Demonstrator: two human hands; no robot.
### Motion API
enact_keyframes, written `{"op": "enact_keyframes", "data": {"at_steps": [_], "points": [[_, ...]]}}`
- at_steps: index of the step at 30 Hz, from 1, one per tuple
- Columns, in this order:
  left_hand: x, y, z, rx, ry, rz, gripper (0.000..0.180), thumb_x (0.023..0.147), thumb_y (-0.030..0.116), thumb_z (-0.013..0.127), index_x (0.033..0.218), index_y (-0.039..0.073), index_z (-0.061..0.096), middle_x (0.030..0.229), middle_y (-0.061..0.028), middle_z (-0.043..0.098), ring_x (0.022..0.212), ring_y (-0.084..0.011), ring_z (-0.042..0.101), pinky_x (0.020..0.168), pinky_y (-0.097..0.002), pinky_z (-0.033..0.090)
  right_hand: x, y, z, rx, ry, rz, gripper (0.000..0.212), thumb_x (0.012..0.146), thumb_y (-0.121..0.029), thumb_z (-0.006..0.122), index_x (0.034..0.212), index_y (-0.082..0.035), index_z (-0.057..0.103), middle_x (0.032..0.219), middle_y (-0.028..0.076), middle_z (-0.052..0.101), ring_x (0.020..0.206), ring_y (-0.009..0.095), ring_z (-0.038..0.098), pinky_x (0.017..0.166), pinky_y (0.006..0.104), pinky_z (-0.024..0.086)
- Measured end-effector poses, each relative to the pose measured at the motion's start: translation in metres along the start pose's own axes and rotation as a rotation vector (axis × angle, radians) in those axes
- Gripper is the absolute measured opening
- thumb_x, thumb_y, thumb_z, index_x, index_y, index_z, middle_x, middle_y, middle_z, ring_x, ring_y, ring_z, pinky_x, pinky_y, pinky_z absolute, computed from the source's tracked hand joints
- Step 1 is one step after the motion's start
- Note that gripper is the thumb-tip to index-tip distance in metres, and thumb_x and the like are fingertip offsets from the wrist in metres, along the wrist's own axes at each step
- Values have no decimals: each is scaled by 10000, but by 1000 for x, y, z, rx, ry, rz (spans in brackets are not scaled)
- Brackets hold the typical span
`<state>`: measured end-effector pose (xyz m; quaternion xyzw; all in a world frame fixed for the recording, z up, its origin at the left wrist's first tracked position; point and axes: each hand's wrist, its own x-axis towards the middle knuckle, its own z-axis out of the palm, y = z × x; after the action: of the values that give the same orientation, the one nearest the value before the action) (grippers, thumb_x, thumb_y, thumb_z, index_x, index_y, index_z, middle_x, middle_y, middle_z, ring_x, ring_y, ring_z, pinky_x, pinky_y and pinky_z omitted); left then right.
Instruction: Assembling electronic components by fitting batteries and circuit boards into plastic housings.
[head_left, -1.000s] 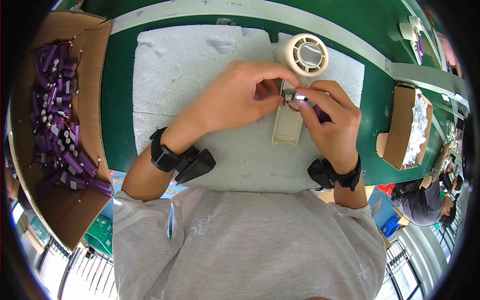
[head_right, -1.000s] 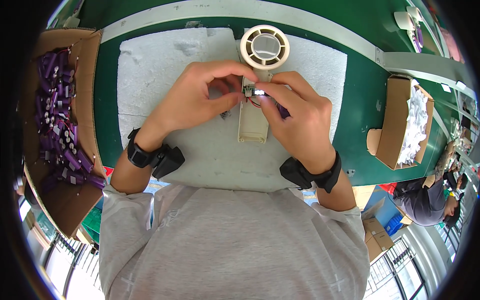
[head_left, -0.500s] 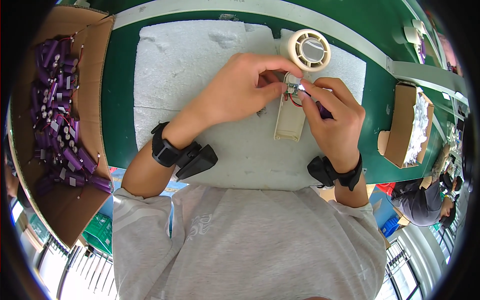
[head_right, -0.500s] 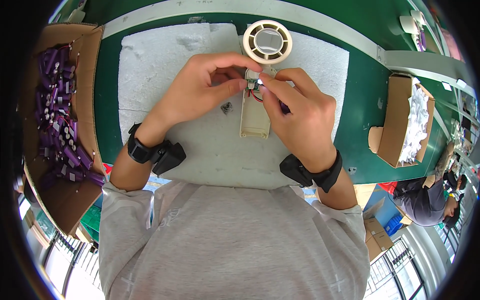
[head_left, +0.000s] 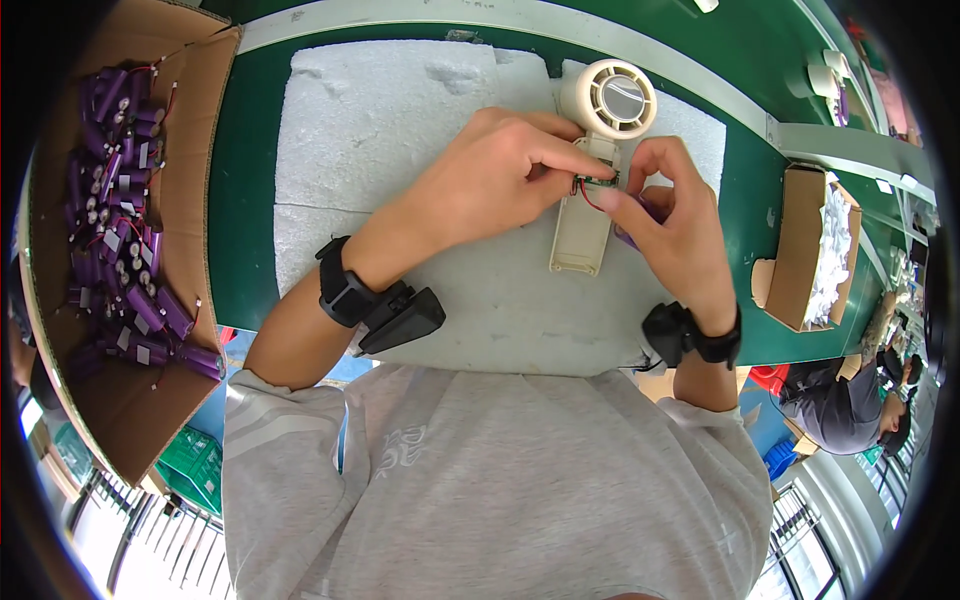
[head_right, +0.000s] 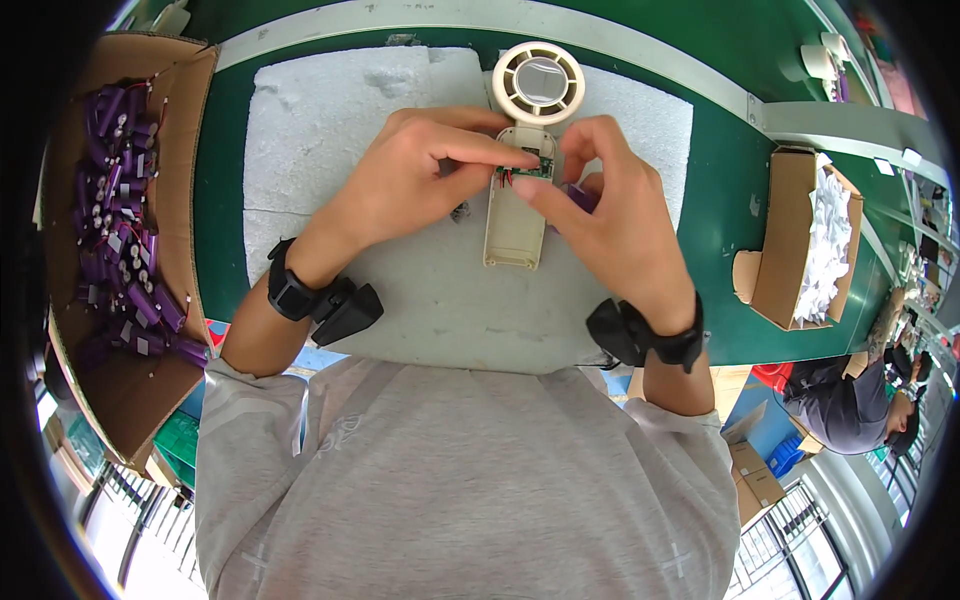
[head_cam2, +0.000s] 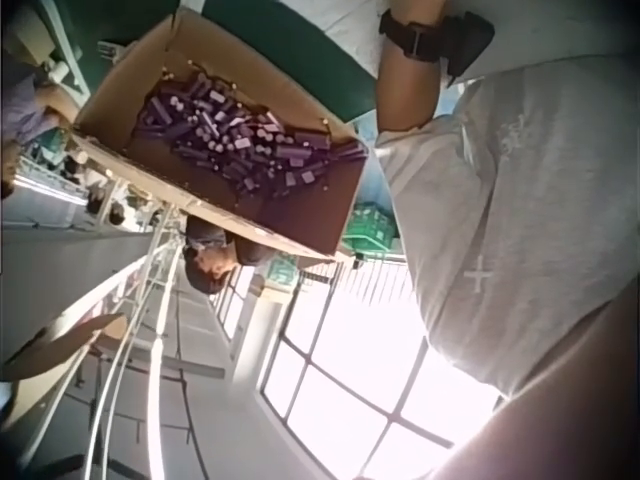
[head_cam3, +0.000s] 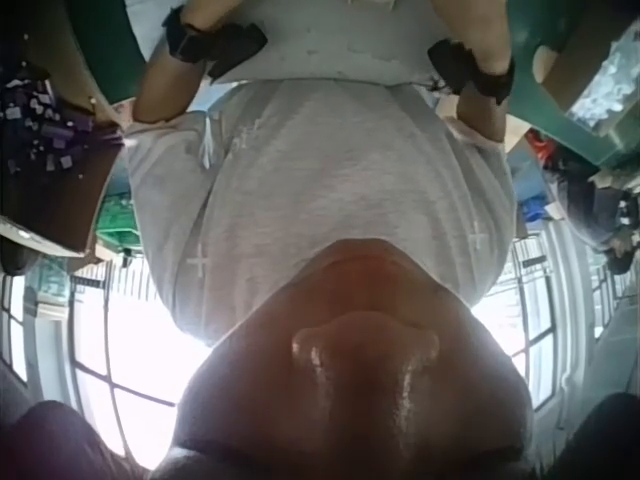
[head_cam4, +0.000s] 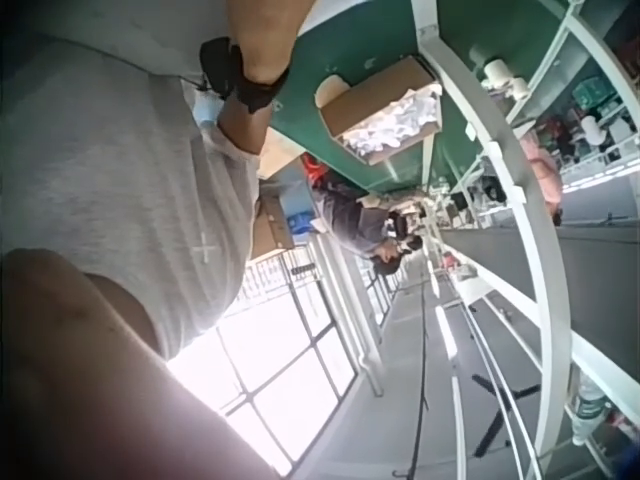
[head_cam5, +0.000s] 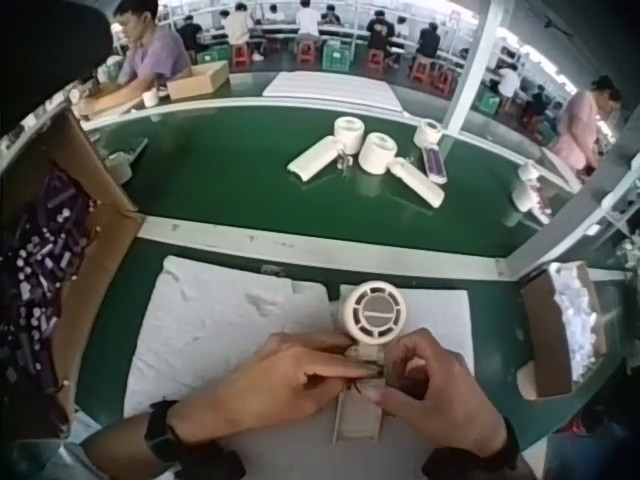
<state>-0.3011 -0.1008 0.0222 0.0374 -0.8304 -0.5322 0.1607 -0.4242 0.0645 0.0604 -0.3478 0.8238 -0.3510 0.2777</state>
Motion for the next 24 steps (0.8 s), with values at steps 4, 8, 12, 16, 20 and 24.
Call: {"op": "enact_keyframes", "data": {"at_steps": [4, 8, 12, 16, 20, 24], "points": [[0, 2, 2, 33, -3, 45, 330, 740, -11, 621, 1022, 123, 728, 938, -106, 674, 701, -253, 623, 643, -316, 505, -10, -5, -28, 145, -383, 83, 690, 721, -51, 763, 1320, -106, 424, 1005, 52, 568, 720, 97, 581, 639, 247, 469], [-3, 3, -2, -27, -30, -19, 304, 741, 17, 651, 1011, 128, 734, 955, -78, 670, 695, -212, 605, 647, -307, 499, -12, 6, -35, 266, -711, -18, 825, 629, 25, 775, 1355, -49, 390, 1248, 64, 454, 1007, 141, 545, 865, 295, 462], [1, 7, -6, -97, -126, -153, 322, 756, 7, 653, 1039, 136, 733, 1049, -70, 653, 738, -131, 576, 668, -259, 474, -20, 19, -30, 610, -744, 17, 902, 561, 4, 817, 1353, -10, 385, 1292, 84, 424, 1132, 187, 488, 970, 344, 414], [3, 7, -7, -141, -164, -255, 338, 750, 0, 668, 1051, 138, 733, 1088, -70, 658, 718, -85, 546, 651, -238, 464, -24, 15, -28, 724, -660, 118, 904, 546, -56, 841, 1338, -5, 408, 1262, 98, 475, 1081, 204, 547, 916, 325, 455], [-3, 9, 7, -81, -27, -202, 298, 715, 36, 712, 993, 139, 744, 917, -52, 678, 655, -142, 571, 622, -267, 481, -20, 12, -33, 780, -626, 166, 872, 555, -92, 849, 1319, -7, 438, 1203, 109, 535, 1004, 213, 602, 859, 303, 486], [-2, 7, 6, 43, 23, -25, 274, 689, 64, 743, 955, 130, 749, 853, -64, 689, 655, -200, 617, 625, -289, 503, -20, 11, -31, 676, -537, 121, 849, 564, -94, 849, 1310, -9, 453, 1149, 109, 572, 928, 212, 632, 806, 275, 499]]}}
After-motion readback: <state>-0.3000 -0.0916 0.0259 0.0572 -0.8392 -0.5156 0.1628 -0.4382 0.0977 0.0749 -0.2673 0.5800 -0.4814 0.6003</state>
